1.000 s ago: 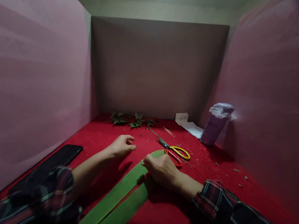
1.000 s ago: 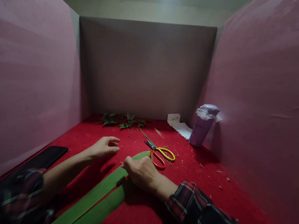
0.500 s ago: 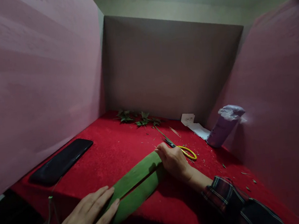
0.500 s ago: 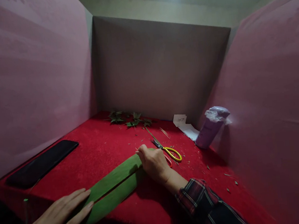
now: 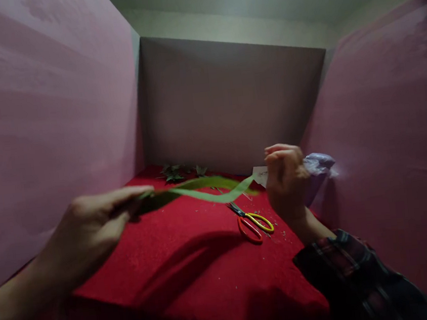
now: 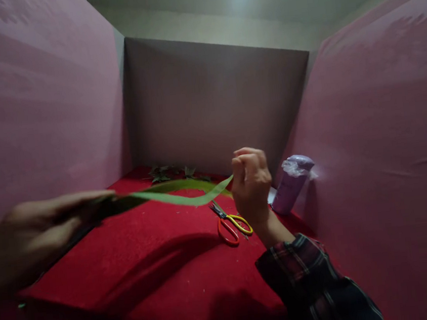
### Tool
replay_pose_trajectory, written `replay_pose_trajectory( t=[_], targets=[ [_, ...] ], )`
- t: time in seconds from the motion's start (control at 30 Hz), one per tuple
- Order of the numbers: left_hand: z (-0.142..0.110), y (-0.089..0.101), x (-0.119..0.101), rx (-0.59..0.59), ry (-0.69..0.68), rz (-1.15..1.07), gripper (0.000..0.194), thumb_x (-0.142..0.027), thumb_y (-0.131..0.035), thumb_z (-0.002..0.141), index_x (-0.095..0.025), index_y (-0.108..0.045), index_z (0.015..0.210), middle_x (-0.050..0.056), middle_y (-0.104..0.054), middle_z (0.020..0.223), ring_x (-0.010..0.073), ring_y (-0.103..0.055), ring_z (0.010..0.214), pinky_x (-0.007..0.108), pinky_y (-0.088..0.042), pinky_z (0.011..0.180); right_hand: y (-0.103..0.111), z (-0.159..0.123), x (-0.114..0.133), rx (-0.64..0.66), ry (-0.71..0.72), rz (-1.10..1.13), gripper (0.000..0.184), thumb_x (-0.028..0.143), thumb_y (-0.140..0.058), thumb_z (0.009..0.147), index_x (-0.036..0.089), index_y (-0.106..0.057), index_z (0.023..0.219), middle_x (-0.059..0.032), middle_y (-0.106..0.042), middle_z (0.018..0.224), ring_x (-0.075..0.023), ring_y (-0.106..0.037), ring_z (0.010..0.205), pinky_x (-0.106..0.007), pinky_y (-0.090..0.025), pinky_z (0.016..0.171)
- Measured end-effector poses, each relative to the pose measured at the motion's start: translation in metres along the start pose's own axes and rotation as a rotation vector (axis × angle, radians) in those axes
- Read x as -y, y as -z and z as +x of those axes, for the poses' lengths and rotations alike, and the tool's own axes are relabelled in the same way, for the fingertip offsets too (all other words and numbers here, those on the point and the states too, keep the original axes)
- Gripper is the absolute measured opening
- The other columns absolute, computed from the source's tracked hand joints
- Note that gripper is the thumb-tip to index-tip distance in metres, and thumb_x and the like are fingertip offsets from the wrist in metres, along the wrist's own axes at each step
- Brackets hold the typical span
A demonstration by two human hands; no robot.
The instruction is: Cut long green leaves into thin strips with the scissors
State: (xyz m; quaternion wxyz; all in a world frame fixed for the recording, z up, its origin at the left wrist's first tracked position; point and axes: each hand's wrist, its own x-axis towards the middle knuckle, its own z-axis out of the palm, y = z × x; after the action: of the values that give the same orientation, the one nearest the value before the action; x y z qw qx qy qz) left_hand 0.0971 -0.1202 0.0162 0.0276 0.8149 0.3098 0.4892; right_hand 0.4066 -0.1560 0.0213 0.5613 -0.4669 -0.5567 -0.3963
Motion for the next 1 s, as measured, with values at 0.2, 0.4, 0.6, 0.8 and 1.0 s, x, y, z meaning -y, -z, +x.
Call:
replay_pose_trajectory(
  t=[0.2, 0.4, 0.6, 0.8, 1.0],
  targets=[
    [0.069, -0.028, -0.014, -0.351, -0.050, 0.229, 0.029, -0.022, -0.050, 0.080, -0.021, -0.062, 0.106, 0.001, -0.070, 0.092, 0.0157, -0.065, 0.078, 0.027, -0.052, 0.072, 0.012, -0.018, -0.025, -0.056, -0.109, 0.018, 0.015, 0.019, -0.043, 0.087, 0.019, -0.048, 0.073, -0.0041, -0.054, 0.082, -0.0170, -0.052, 0.080, -0.035, -0.041, 0.075],
    [0.044, -0.115, -0.005, -0.148, -0.457, 0.273, 0.036, -0.007, -0.037, 0.081, -0.005, -0.052, 0.114, 0.015, -0.061, 0.110, 0.0205, -0.059, 0.100, 0.031, -0.049, 0.084, 0.003, -0.072, -0.035, 0.140, -0.225, 0.059, 0.013, 0.018, -0.043, 0.086, 0.019, -0.048, 0.074, -0.0065, -0.054, 0.086, -0.0193, -0.051, 0.084, -0.037, -0.040, 0.079],
    [0.004, -0.159, 0.003, 0.139, -0.493, 0.409, 0.031, -0.011, -0.034, 0.084, -0.007, -0.054, 0.107, 0.015, -0.066, 0.093, 0.0179, -0.065, 0.076, 0.027, -0.053, 0.063, -0.001, -0.103, -0.024, 0.378, -0.164, 0.082, 0.011, 0.017, -0.046, 0.085, 0.019, -0.052, 0.077, -0.0067, -0.055, 0.082, -0.0196, -0.050, 0.080, -0.035, -0.040, 0.073],
    [0.073, -0.151, -0.001, 0.062, -0.293, 0.394, 0.038, -0.008, -0.036, 0.081, -0.008, -0.048, 0.117, 0.013, -0.063, 0.098, 0.0178, -0.063, 0.082, 0.026, -0.051, 0.067, 0.002, -0.101, -0.022, 0.362, -0.164, 0.102, 0.011, 0.017, -0.046, 0.085, 0.019, -0.053, 0.076, -0.0065, -0.055, 0.081, -0.0191, -0.051, 0.079, -0.033, -0.041, 0.072],
    [0.088, -0.144, 0.002, -0.175, -0.269, 0.220, 0.039, -0.008, -0.035, 0.081, -0.008, -0.048, 0.119, 0.013, -0.060, 0.109, 0.0186, -0.059, 0.094, 0.031, -0.049, 0.079, 0.007, -0.098, -0.030, 0.304, -0.229, 0.076, 0.013, 0.020, -0.045, 0.087, 0.019, -0.051, 0.075, -0.0057, -0.055, 0.079, -0.0188, -0.051, 0.077, -0.033, -0.041, 0.071]
  ],
)
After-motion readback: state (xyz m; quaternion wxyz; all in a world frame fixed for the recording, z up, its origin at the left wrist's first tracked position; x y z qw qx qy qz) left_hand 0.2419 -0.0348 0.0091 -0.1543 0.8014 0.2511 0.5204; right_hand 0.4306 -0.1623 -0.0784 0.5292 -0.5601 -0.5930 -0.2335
